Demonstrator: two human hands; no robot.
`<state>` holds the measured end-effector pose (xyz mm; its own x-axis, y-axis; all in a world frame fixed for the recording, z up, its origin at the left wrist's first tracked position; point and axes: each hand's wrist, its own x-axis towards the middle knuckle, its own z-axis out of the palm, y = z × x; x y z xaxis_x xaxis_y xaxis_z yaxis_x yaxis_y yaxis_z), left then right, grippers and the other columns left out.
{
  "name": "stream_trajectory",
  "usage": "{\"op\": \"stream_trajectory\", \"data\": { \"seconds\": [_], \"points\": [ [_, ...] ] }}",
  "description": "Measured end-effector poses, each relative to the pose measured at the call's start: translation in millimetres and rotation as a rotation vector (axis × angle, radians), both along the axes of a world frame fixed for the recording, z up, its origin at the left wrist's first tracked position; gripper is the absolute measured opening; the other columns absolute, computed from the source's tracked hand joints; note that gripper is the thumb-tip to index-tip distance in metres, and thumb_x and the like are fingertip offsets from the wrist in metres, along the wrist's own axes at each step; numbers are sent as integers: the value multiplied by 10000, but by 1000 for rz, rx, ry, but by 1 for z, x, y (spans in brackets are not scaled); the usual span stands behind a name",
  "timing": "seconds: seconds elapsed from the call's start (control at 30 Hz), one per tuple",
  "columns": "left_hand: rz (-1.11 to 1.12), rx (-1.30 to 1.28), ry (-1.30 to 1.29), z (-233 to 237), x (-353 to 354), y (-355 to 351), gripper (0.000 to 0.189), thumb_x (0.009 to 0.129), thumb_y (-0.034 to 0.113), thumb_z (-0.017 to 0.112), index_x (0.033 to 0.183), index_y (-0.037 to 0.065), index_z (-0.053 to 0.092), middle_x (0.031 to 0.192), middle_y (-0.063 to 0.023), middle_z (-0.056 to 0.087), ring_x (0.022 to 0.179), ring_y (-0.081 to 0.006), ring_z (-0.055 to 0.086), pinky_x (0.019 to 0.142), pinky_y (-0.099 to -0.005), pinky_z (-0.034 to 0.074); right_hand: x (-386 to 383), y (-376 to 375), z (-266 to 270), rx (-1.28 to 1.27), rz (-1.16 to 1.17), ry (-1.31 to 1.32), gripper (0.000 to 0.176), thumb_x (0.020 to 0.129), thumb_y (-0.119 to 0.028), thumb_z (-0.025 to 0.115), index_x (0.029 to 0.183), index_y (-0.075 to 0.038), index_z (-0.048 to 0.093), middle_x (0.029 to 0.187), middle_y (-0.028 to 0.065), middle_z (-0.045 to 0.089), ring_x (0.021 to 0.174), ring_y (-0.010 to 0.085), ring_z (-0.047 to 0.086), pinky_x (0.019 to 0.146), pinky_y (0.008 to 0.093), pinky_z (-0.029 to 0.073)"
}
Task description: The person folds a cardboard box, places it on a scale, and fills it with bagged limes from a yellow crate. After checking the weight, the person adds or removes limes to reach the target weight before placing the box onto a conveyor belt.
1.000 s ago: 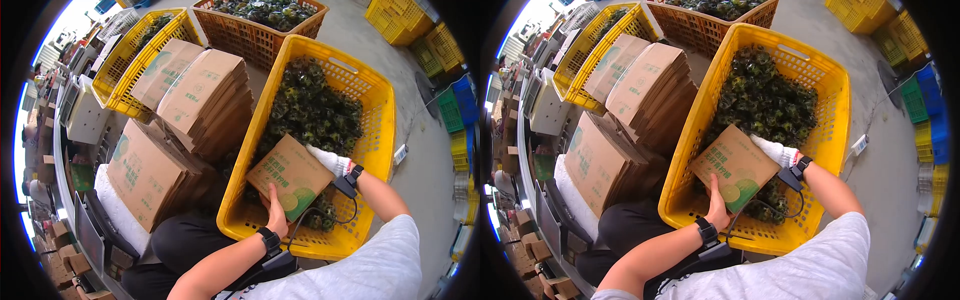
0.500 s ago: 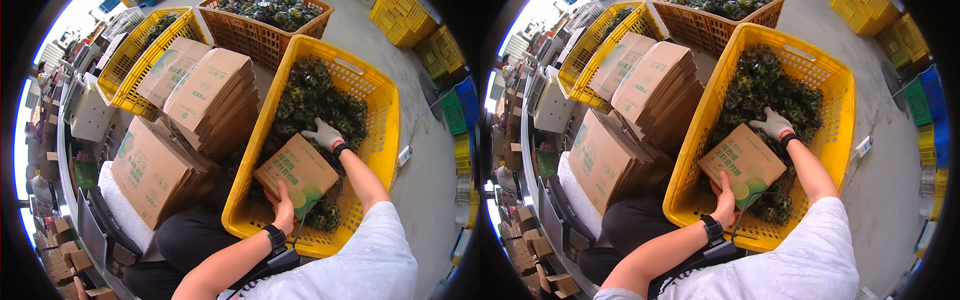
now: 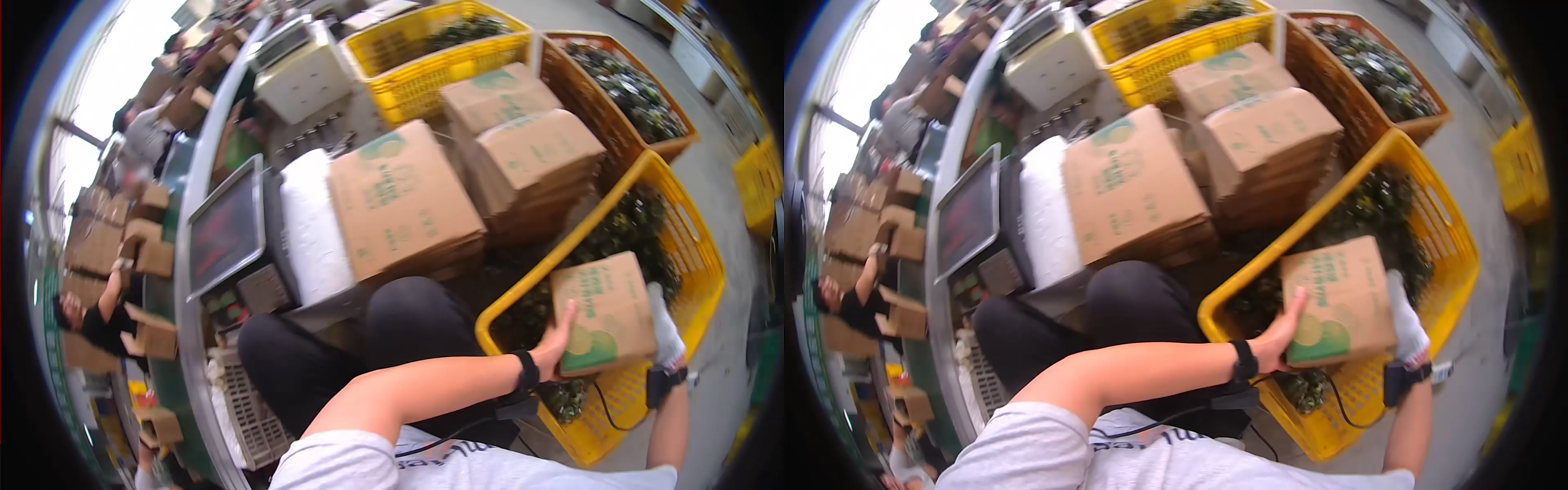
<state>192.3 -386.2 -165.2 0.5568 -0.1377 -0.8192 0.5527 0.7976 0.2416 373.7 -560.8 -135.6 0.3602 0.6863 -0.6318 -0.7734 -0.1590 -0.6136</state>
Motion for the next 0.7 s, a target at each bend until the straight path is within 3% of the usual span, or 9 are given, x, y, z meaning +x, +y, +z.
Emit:
{"op": "stream_trajectory", "data": {
  "seconds": [0.1,0.17,0.2,0.27,0.37,0.5,0.6,0.67,0.7],
  "points": [
    [-76,-137,-234,31,-13,27,1112,753,993,359,1593,266,311,1582,-86,427,1411,-354,426,1064,-673,349,-21,-2,113,-240,262,-601,690,1015,-580,541,1379,4,587,1285,111,660,1078,197,646,934,361,511],
    [-36,-206,-519,62,-31,50,1082,807,943,374,1584,190,353,1578,-85,443,1410,-309,443,1113,-609,365,-43,27,179,-472,379,-1011,605,879,-437,713,1280,11,637,1066,101,718,929,181,659,834,345,526],
    [83,-212,-677,66,-34,58,1004,869,874,402,1583,170,359,1580,-69,442,1394,-246,467,1136,-484,400,-79,67,225,-450,405,-1031,556,813,-304,716,1269,3,635,1068,111,718,937,193,661,863,348,529],
    [243,-163,-845,99,-57,92,947,916,818,407,1586,151,355,1588,-49,433,1386,-192,472,1148,-391,404,-124,121,271,-332,491,-1125,551,768,-199,711,1262,27,621,1101,135,715,966,216,677,885,355,533],
    [434,29,-1082,111,-102,147,939,930,810,343,1602,155,311,1603,-24,405,1436,-200,410,1190,-410,347,-187,209,331,-47,784,-1296,512,748,-95,679,1233,58,624,1130,177,701,999,247,693,908,373,535],
    [806,298,-1131,139,-186,230,988,874,833,326,1603,170,265,1615,-41,369,1470,-205,364,1199,-423,336,-258,329,362,451,1081,-1806,348,781,-156,705,1096,-8,717,989,207,688,923,388,689,809,412,549],
    [1235,337,-882,154,-246,295,862,935,755,338,1553,154,331,1546,-43,441,1435,-217,405,1172,-415,365,-302,429,344,820,1097,-2188,344,826,-277,711,1110,-83,728,964,129,702,884,343,697,753,393,563],
    [1437,371,-921,142,-277,343,788,977,697,363,1543,149,349,1535,-23,467,1409,-208,435,1163,-406,371,-353,471,358,483,1353,-1946,433,864,-323,670,1234,-102,698,984,148,726,896,271,730,756,350,572],
    [1488,422,-977,128,-290,367,755,999,667,363,1546,147,352,1547,-23,460,1400,-210,446,1179,-399,356,-362,497,346,599,1279,-2052,450,873,-339,651,1254,-103,688,956,155,732,879,238,739,785,346,568]
  ]
}}
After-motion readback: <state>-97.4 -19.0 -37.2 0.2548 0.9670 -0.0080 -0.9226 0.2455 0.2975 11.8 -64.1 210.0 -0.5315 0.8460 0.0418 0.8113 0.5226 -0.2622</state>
